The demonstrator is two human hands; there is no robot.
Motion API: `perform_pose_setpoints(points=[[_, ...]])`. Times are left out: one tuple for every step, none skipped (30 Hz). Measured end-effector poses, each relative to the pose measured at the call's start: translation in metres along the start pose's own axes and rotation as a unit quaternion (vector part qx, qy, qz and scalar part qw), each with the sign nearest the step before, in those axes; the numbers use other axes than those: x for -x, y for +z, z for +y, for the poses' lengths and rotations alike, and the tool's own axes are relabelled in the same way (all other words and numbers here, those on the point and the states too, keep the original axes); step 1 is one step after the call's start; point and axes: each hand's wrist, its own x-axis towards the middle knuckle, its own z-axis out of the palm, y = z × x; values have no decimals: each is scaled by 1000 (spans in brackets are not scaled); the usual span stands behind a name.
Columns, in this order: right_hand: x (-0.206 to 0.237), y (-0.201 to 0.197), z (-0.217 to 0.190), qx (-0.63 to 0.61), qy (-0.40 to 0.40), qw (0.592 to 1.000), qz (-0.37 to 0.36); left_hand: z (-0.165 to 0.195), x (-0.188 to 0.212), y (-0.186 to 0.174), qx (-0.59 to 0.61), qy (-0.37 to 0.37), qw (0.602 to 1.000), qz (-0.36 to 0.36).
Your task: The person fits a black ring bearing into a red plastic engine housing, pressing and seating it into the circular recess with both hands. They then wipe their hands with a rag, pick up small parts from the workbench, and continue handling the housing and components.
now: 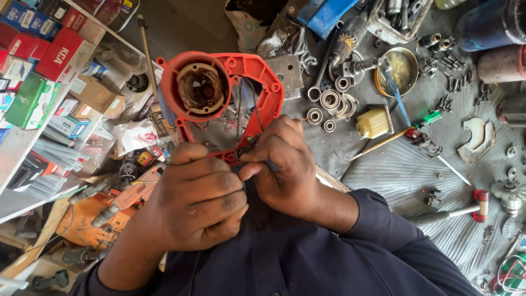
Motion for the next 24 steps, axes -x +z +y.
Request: perform_pose_setpoints(points=[[-5,2,-2,6,6,1000,3,0,-3,-4,11,4,1000,-7],[-10,4,-3,14,12,1000,9,2,-6,-6,27,21,999,-17],[-16,6,-3,45,49,997,31,5,-8,-8,49,40,998,-25],[-23,9,-1,73,82,993,53,15,-9,-7,92,84,991,-45],[-29,10,0,106,116,984,86,21,-9,-10,112,109,986,-59],[-28,9,-4,98,116,985,83,17,-9,-10,127,119,982,-70],[-27,8,-8,78,102,990,66,4,-9,-13,121,103,985,-65],[-26,7,-9,50,75,995,50,-3,-4,-21,100,67,992,-38],[-25,5,-10,57,90,994,28,-12,3,-31,91,36,995,-17],[-21,2,-14,73,128,989,19,-19,10,-38,95,9,995,2],[-15,-2,-19,86,174,981,1,-24,18,-43,103,-22,994,23],[-11,-7,-23,106,185,977,-18,-28,27,-47,109,-58,991,49],[-9,-11,-24,117,180,976,-38,-31,34,-53,112,-94,986,78],[-8,-15,-25,129,175,975,-52,-30,41,-56,125,-129,979,99],[-6,-18,-27,59,235,969,-53,-28,46,-54,150,-158,969,115],[-5,-21,-30,-8,296,954,-51,-27,47,-48,206,-183,953,128],[-4,-25,-32,-73,349,933,-50,-26,48,-42,260,-206,932,144],[-3,-27,-34,-95,329,938,-53,-25,48,-37,332,-227,901,161],[-2,-29,-36,-118,307,943,-55,-25,49,-37,399,-246,866,176],[0,-29,-37,-140,284,947,-57,-25,48,-38,390,-248,873,157],[2,-29,-39,-170,315,933,-43,-27,47,-39,383,-249,879,136],[4,-28,-40,-198,342,918,-27,-28,45,-41,377,-247,885,114],[5,-26,-40,-226,367,902,-11,-29,42,-43,378,-255,884,107],[7,-25,-41,-207,358,910,-8,-29,37,-45,379,-263,882,98]])
